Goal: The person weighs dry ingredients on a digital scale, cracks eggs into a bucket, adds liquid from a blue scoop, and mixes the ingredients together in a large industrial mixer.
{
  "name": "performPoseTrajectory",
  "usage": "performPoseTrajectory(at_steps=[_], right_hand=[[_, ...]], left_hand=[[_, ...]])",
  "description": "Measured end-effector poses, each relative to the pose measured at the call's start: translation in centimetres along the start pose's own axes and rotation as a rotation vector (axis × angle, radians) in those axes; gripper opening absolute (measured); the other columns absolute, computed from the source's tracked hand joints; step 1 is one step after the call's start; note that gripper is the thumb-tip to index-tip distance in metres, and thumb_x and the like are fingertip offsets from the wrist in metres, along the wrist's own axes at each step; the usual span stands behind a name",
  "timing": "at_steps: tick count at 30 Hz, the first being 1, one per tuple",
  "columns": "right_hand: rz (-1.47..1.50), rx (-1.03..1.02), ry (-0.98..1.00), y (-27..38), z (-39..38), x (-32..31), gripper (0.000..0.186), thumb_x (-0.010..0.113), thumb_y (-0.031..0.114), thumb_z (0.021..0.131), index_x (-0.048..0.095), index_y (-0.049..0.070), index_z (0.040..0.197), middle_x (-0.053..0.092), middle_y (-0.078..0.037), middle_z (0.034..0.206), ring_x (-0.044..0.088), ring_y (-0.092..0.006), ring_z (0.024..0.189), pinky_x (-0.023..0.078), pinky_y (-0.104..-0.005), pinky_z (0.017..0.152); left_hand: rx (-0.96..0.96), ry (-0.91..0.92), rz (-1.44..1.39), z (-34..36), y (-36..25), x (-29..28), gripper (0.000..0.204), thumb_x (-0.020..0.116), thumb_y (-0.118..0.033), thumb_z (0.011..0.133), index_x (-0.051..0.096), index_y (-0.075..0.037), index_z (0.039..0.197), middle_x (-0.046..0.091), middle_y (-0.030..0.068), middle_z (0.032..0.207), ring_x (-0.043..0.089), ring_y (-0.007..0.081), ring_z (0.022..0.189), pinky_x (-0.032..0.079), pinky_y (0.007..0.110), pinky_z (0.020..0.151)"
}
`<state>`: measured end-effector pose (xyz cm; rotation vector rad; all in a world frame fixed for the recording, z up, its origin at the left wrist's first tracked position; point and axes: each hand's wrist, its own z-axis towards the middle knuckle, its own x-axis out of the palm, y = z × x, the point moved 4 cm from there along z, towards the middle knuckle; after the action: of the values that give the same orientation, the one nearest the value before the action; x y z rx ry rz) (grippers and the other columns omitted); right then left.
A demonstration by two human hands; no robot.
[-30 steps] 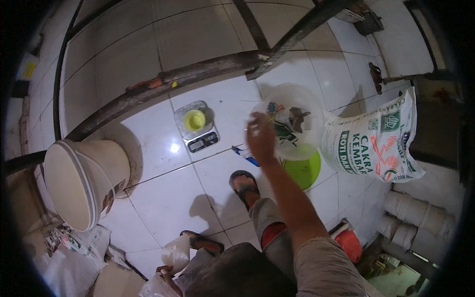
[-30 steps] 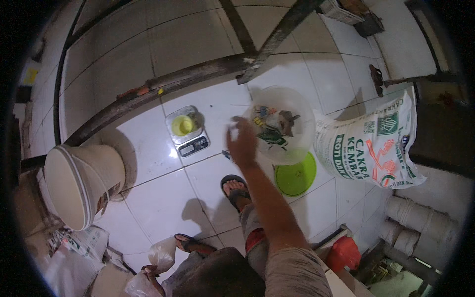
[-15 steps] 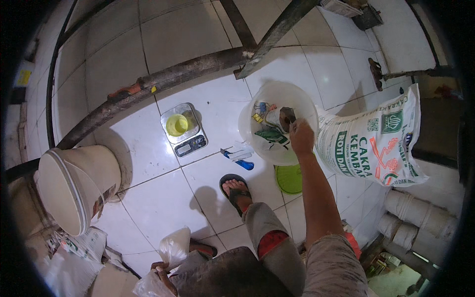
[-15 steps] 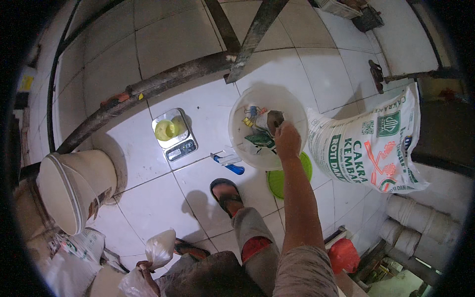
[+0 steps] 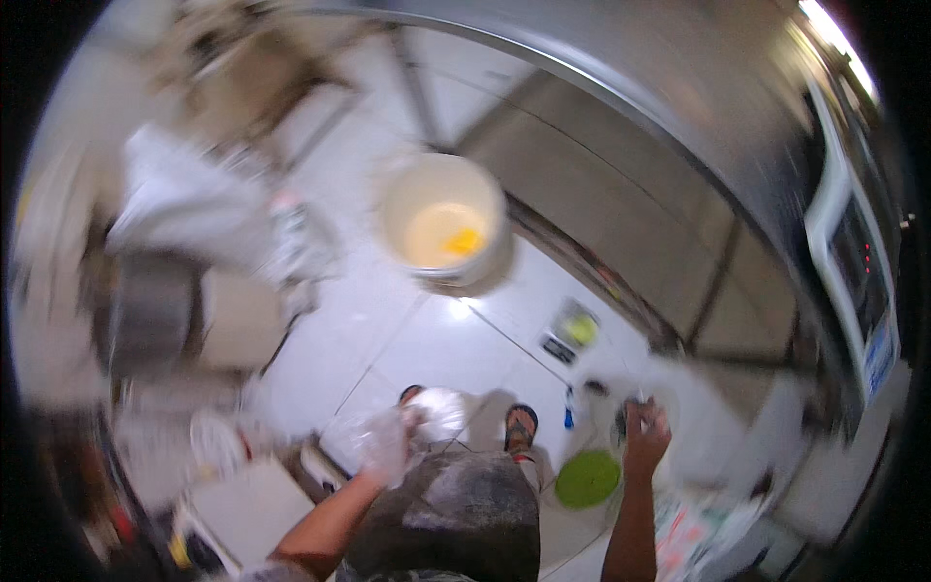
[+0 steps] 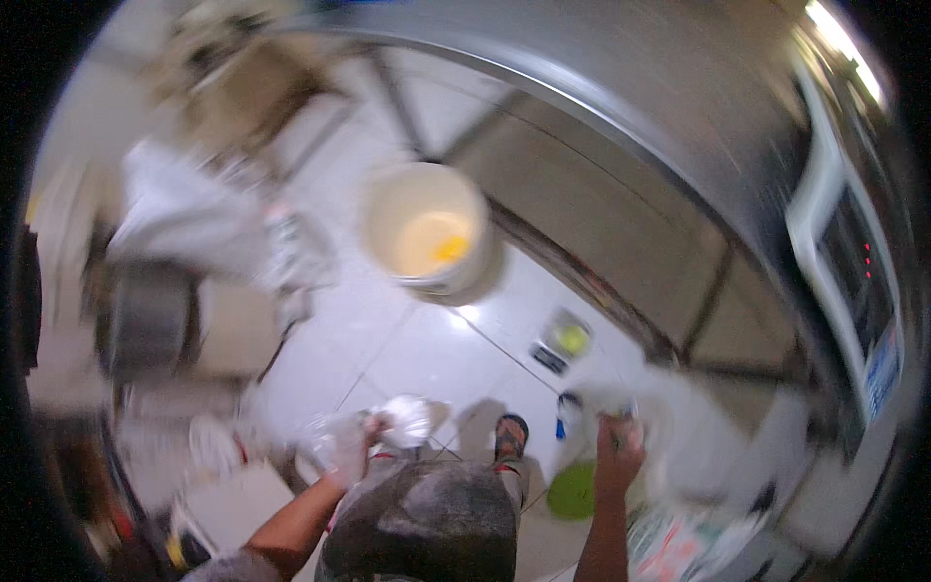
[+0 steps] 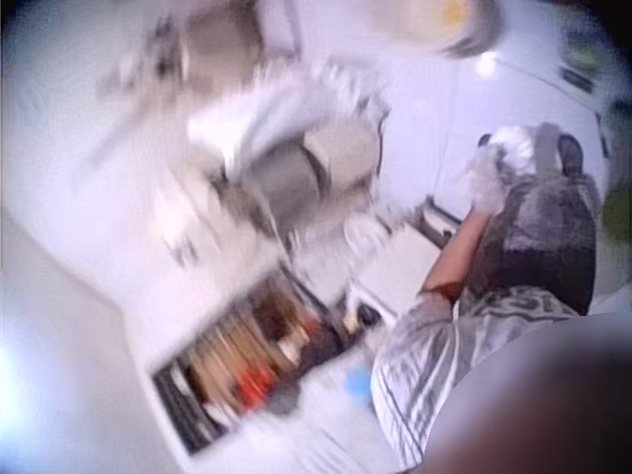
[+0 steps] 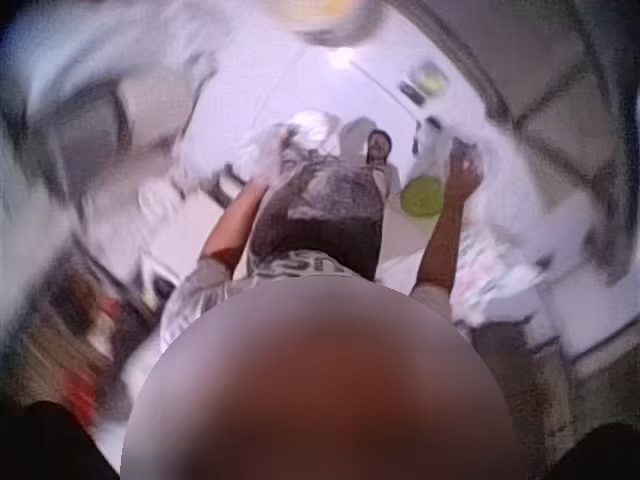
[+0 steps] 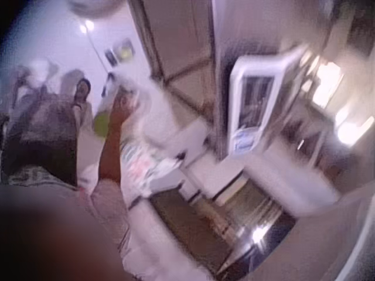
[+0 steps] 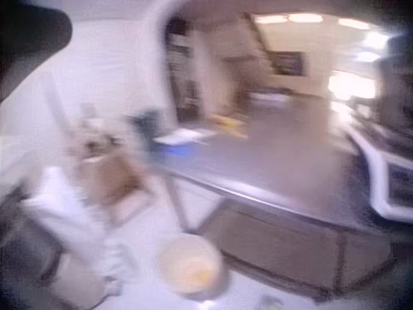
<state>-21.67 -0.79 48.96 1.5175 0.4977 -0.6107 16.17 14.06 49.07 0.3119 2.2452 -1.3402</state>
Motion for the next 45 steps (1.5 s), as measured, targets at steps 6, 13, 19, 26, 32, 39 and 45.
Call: performPoseTrajectory(at_steps=[6, 13, 19, 26, 32, 39, 45], right_hand=[[0.305, -0.172, 0.788, 30.4, -2.3, 10.0, 0.022, 0.051, 0.012, 0.090, 0.055, -0.002, 0.107, 0.059, -0.007, 0.078, 0.055, -0.0134, 0.067, 0.045, -0.0256, 0.067], [-0.162, -1.231, 1.354, 55.1, -21.9, 16.7, 0.059, 0.069, 0.038, 0.075, 0.051, 0.001, 0.118, 0.061, -0.015, 0.089, 0.060, -0.0264, 0.069, 0.048, -0.0340, 0.067], [-0.103, -1.498, 1.581, 64.4, -38.4, 21.9, 0.068, 0.073, 0.044, 0.068, 0.049, 0.001, 0.116, 0.063, -0.016, 0.086, 0.063, -0.0302, 0.076, 0.049, -0.0384, 0.069], [0.397, -1.641, 1.727, 71.7, -52.0, 32.3, 0.022, 0.058, 0.017, 0.080, 0.057, -0.004, 0.089, 0.058, -0.024, 0.076, 0.056, -0.0406, 0.067, 0.044, -0.0445, 0.063], [0.129, -1.693, 2.258, 72.3, -64.8, 38.7, 0.024, 0.059, 0.018, 0.080, 0.060, -0.006, 0.085, 0.058, -0.028, 0.076, 0.058, -0.0429, 0.079, 0.045, -0.0466, 0.069], [0.277, -2.280, 2.297, 74.4, -70.1, 38.5, 0.023, 0.059, 0.018, 0.077, 0.063, -0.003, 0.083, 0.061, -0.025, 0.076, 0.060, -0.0394, 0.075, 0.045, -0.0441, 0.068], [0.258, -2.479, 2.353, 81.2, -69.7, 35.3, 0.018, 0.061, 0.018, 0.072, 0.066, 0.001, 0.077, 0.062, -0.023, 0.076, 0.061, -0.0387, 0.075, 0.048, -0.0456, 0.072]], left_hand=[[-0.008, -0.240, 0.042, -4.2, -3.1, -9.5, 0.032, 0.037, -0.025, 0.094, 0.055, -0.004, 0.110, 0.059, 0.0141, 0.094, 0.057, 0.0271, 0.083, 0.046, 0.036, 0.081], [0.003, -0.848, -0.011, -15.9, -0.2, -23.7, 0.022, 0.060, -0.019, 0.074, 0.063, -0.008, 0.093, 0.063, 0.0101, 0.081, 0.061, 0.0248, 0.077, 0.049, 0.035, 0.069], [0.104, -1.342, -0.754, -27.9, 8.9, -33.0, 0.014, 0.060, -0.022, 0.073, 0.064, -0.010, 0.081, 0.063, 0.0099, 0.077, 0.062, 0.0286, 0.072, 0.048, 0.039, 0.061], [-0.719, -1.650, -0.162, -40.3, 14.1, -41.7, 0.016, 0.057, -0.015, 0.079, 0.059, -0.001, 0.087, 0.059, 0.0219, 0.077, 0.058, 0.0406, 0.076, 0.045, 0.046, 0.064], [-0.789, -1.652, -0.276, -46.4, 20.9, -40.8, 0.024, 0.056, -0.024, 0.083, 0.057, -0.002, 0.095, 0.060, 0.0193, 0.084, 0.061, 0.0320, 0.079, 0.047, 0.034, 0.074], [-0.717, -2.055, -1.081, -47.9, 15.7, -43.9, 0.033, 0.061, -0.031, 0.085, 0.054, -0.003, 0.102, 0.057, 0.0065, 0.087, 0.058, 0.0136, 0.070, 0.051, 0.028, 0.066], [-0.645, -2.409, -0.855, -49.0, 12.7, -45.9, 0.021, 0.052, -0.019, 0.091, 0.058, 0.000, 0.097, 0.060, 0.0095, 0.091, 0.059, 0.0145, 0.079, 0.052, 0.030, 0.072]])
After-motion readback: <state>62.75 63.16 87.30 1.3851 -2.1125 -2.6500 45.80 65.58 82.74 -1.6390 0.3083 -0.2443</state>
